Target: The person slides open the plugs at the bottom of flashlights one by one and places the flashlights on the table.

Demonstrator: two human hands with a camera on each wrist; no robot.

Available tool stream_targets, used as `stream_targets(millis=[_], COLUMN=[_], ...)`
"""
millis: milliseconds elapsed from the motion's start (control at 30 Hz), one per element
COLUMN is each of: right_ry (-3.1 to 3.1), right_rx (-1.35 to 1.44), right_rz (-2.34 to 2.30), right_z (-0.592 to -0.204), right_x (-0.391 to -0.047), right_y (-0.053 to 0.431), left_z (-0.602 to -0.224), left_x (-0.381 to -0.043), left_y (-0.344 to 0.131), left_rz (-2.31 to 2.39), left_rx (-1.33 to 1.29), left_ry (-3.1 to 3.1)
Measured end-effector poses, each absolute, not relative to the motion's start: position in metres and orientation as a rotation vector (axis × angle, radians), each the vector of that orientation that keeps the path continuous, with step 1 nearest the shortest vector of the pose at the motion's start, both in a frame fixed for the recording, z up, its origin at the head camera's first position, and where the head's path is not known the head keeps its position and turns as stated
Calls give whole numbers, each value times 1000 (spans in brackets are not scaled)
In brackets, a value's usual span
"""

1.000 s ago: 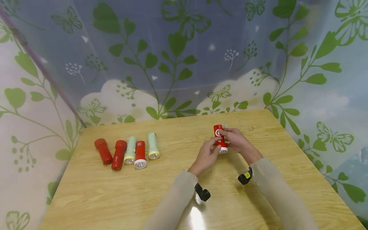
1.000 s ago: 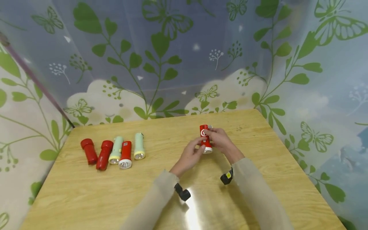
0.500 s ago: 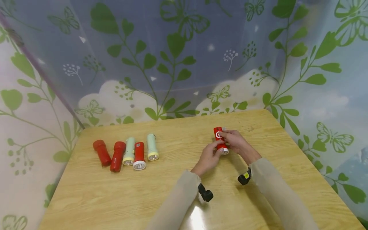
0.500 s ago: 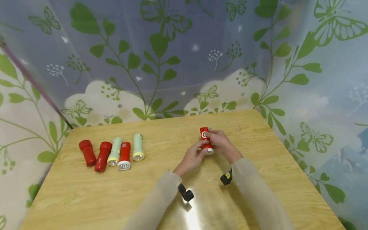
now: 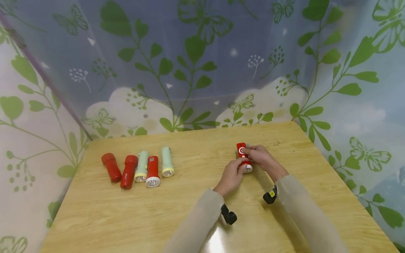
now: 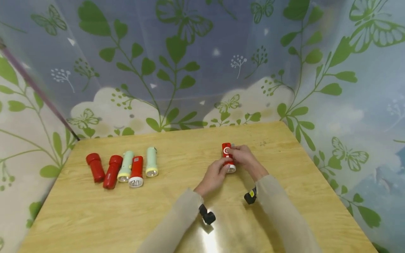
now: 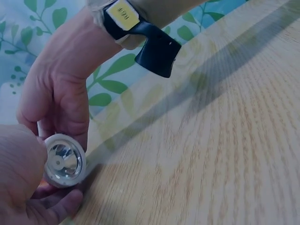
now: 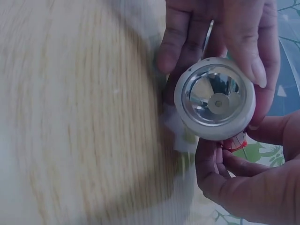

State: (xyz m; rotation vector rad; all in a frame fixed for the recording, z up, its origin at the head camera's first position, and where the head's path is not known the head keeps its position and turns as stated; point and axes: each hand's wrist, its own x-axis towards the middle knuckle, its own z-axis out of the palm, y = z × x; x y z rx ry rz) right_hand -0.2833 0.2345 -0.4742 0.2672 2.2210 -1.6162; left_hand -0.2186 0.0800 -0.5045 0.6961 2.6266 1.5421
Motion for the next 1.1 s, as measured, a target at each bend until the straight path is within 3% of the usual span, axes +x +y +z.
stream_targets(millis=[1100], right_ry=[2455], right_rx=[293], right_rz=[-1410], right_z=[-488], right_x=[-279], right_y=[240], left_z=[-518], left_x=[-225], left_y=[86], left_rz=[1383], left_rx=[665], left_ry=[2713])
